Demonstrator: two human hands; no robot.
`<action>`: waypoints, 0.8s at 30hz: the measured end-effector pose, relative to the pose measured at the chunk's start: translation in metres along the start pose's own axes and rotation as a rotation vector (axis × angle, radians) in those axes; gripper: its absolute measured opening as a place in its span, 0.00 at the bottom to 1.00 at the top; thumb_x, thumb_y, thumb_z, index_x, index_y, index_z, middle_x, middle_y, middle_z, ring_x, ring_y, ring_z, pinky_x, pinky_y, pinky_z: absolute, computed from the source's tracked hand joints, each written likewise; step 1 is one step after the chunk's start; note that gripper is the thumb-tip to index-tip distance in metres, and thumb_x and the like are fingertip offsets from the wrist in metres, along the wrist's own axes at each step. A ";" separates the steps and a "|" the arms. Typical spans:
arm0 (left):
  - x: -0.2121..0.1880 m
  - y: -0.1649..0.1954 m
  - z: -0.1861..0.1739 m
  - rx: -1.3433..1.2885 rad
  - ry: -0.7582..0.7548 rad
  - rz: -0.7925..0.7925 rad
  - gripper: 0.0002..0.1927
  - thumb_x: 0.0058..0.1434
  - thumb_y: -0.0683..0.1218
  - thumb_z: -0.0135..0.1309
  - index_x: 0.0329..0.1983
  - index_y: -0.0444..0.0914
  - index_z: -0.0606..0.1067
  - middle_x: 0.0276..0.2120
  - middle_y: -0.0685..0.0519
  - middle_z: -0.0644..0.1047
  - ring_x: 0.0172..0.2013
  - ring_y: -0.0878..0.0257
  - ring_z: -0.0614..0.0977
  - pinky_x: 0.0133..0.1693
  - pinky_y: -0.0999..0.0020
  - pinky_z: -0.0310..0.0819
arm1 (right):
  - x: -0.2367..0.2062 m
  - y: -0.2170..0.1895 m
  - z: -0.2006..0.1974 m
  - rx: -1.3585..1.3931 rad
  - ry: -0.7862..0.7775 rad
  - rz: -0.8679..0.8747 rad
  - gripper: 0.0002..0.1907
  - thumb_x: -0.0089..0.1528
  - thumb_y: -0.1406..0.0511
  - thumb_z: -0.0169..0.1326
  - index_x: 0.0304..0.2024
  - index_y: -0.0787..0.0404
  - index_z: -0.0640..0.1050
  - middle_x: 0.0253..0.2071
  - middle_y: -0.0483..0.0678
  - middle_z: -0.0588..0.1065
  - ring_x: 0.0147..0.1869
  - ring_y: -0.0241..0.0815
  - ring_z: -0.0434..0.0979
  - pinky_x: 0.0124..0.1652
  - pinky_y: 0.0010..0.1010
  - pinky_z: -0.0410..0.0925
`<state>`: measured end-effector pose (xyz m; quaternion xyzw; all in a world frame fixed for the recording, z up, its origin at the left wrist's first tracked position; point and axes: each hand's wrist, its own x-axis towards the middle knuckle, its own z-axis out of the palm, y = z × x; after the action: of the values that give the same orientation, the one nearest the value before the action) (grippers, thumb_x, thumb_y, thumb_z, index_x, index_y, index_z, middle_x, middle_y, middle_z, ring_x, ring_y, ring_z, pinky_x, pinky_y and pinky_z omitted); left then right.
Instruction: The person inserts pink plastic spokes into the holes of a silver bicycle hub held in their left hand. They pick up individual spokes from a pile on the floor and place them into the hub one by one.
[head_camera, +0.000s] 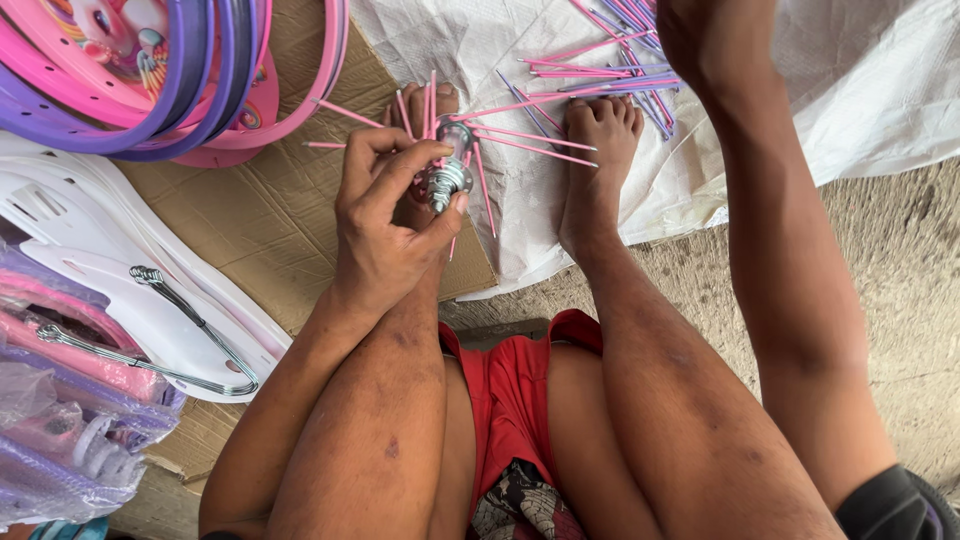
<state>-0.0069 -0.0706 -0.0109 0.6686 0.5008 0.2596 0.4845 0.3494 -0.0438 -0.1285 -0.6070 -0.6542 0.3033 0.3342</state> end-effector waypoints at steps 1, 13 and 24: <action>0.001 0.000 0.001 0.004 -0.004 0.018 0.22 0.63 0.40 0.68 0.59 0.35 0.76 0.54 0.48 0.67 0.51 0.59 0.79 0.52 0.65 0.79 | -0.002 -0.015 -0.005 0.143 0.027 0.002 0.06 0.78 0.73 0.41 0.45 0.68 0.69 0.31 0.46 0.66 0.27 0.35 0.67 0.32 0.28 0.71; 0.011 -0.002 0.013 0.117 -0.057 0.171 0.27 0.61 0.42 0.71 0.61 0.35 0.74 0.53 0.46 0.69 0.49 0.55 0.81 0.54 0.61 0.80 | -0.021 -0.169 -0.022 0.512 -0.092 0.046 0.05 0.80 0.71 0.45 0.52 0.70 0.66 0.37 0.52 0.73 0.33 0.36 0.77 0.37 0.24 0.75; 0.013 -0.010 0.012 0.057 -0.020 0.144 0.24 0.57 0.45 0.74 0.55 0.39 0.79 0.52 0.46 0.73 0.64 0.42 0.72 0.70 0.44 0.61 | -0.002 -0.193 -0.030 -0.026 -0.217 -0.231 0.06 0.68 0.78 0.51 0.44 0.71 0.68 0.31 0.51 0.79 0.29 0.38 0.78 0.29 0.28 0.68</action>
<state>0.0037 -0.0635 -0.0262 0.7189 0.4538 0.2730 0.4503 0.2596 -0.0616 0.0444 -0.4957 -0.7556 0.3181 0.2865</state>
